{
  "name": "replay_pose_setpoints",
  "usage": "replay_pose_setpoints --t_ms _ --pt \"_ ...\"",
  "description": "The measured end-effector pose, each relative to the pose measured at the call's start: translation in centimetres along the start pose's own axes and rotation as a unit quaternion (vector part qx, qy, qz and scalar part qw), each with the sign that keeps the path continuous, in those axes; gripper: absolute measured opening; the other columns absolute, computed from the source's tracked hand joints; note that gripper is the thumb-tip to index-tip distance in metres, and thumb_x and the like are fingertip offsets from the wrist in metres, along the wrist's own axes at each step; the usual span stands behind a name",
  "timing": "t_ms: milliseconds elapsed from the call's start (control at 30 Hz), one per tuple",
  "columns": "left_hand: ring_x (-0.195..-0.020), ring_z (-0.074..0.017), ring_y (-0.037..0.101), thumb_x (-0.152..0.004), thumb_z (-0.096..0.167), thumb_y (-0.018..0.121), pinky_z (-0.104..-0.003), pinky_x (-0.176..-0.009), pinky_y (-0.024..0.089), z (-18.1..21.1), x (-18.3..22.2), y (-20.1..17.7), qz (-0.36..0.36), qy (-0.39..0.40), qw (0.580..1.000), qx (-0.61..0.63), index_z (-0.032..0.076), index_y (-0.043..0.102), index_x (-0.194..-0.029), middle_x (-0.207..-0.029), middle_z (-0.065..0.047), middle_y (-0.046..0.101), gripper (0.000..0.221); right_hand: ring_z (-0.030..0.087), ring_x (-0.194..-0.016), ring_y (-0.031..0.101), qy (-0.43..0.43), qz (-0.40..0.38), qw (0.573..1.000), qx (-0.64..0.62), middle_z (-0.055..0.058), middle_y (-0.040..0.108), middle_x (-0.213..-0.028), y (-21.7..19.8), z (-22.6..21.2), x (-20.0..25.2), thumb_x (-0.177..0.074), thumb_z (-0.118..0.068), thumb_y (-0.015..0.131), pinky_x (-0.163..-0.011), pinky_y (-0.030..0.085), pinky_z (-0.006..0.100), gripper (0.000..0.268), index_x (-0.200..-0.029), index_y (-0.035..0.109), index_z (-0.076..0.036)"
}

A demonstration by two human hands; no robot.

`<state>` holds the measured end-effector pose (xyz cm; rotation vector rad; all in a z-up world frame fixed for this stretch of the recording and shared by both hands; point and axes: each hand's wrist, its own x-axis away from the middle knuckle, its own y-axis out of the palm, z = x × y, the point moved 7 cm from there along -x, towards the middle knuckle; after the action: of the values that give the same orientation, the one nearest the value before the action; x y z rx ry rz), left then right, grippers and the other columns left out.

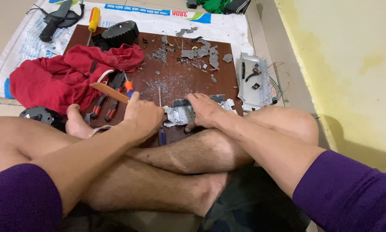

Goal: A person sitting on the floor uses a knife and screwdriver to scrape residue and pry components from an electronic part.

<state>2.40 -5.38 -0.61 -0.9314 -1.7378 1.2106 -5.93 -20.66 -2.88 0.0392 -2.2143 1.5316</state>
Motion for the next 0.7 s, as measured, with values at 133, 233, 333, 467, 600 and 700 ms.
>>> replay_pose_setpoints --t_ms 133,233,333,467,600,700 --pt "-0.099 -0.0243 0.076 -0.097 0.018 0.050 -0.052 -0.095 0.027 0.6 -0.8 0.6 0.012 0.016 1.000 -0.020 0.027 0.079 -0.108 -0.100 0.001 0.081 0.032 0.051 -0.153 0.033 0.001 -0.001 1.000 0.003 0.021 0.048 -0.153 -0.2 -0.5 0.3 -0.065 -0.056 0.098 -0.124 0.038 0.060 0.111 -0.149 0.042 -0.010" --pt "-0.096 -0.0249 0.077 -0.099 0.016 0.049 -0.051 -0.097 0.027 0.1 -1.3 0.3 0.014 -0.023 1.000 -0.007 0.023 0.081 -0.105 -0.098 -0.001 0.082 0.034 0.051 -0.152 0.033 0.006 0.002 1.000 0.004 0.021 0.048 -0.153 -0.2 -0.1 0.4 -0.062 -0.059 0.098 -0.122 0.039 0.060 0.112 -0.146 0.044 -0.008" --pt "-0.100 -0.0270 0.076 -0.097 0.014 0.048 -0.052 -0.095 0.027 0.5 -1.2 0.1 0.011 -0.001 1.000 0.003 0.022 0.080 -0.109 -0.101 -0.002 0.081 0.035 0.052 -0.152 0.032 0.000 0.001 1.000 0.000 0.022 0.048 -0.153 -0.1 -0.4 0.4 -0.062 -0.058 0.099 -0.122 0.040 0.061 0.113 -0.146 0.044 -0.006" --pt "-0.096 -0.0284 0.079 -0.096 0.012 0.048 -0.052 -0.095 0.027 -1.1 -2.1 0.5 -0.009 -0.090 0.993 0.076 0.019 0.082 -0.102 -0.097 -0.002 0.083 0.035 0.052 -0.153 0.031 0.005 -0.003 1.000 -0.007 0.022 0.047 -0.155 -0.3 -0.5 0.4 -0.065 -0.054 0.099 -0.125 0.036 0.059 0.113 -0.151 0.041 -0.009" --pt "-0.092 -0.0326 0.078 -0.093 0.009 0.048 -0.048 -0.087 0.028 0.3 -2.1 0.5 -0.010 -0.092 0.992 0.088 0.014 0.082 -0.102 -0.093 -0.004 0.082 0.035 0.051 -0.153 0.032 0.007 -0.004 1.000 0.004 0.020 0.048 -0.155 -0.4 -0.4 0.3 -0.063 -0.059 0.098 -0.124 0.038 0.059 0.114 -0.149 0.042 -0.010" --pt "-0.096 -0.0322 0.078 -0.095 0.009 0.048 -0.048 -0.092 0.028 1.4 -1.4 -0.2 -0.016 -0.067 0.993 0.094 0.015 0.081 -0.103 -0.097 -0.005 0.082 0.035 0.050 -0.154 0.030 0.003 -0.012 1.000 0.012 0.021 0.046 -0.157 0.8 1.1 -1.1 -0.062 -0.064 0.097 -0.126 0.036 0.056 0.119 -0.151 0.040 -0.009"
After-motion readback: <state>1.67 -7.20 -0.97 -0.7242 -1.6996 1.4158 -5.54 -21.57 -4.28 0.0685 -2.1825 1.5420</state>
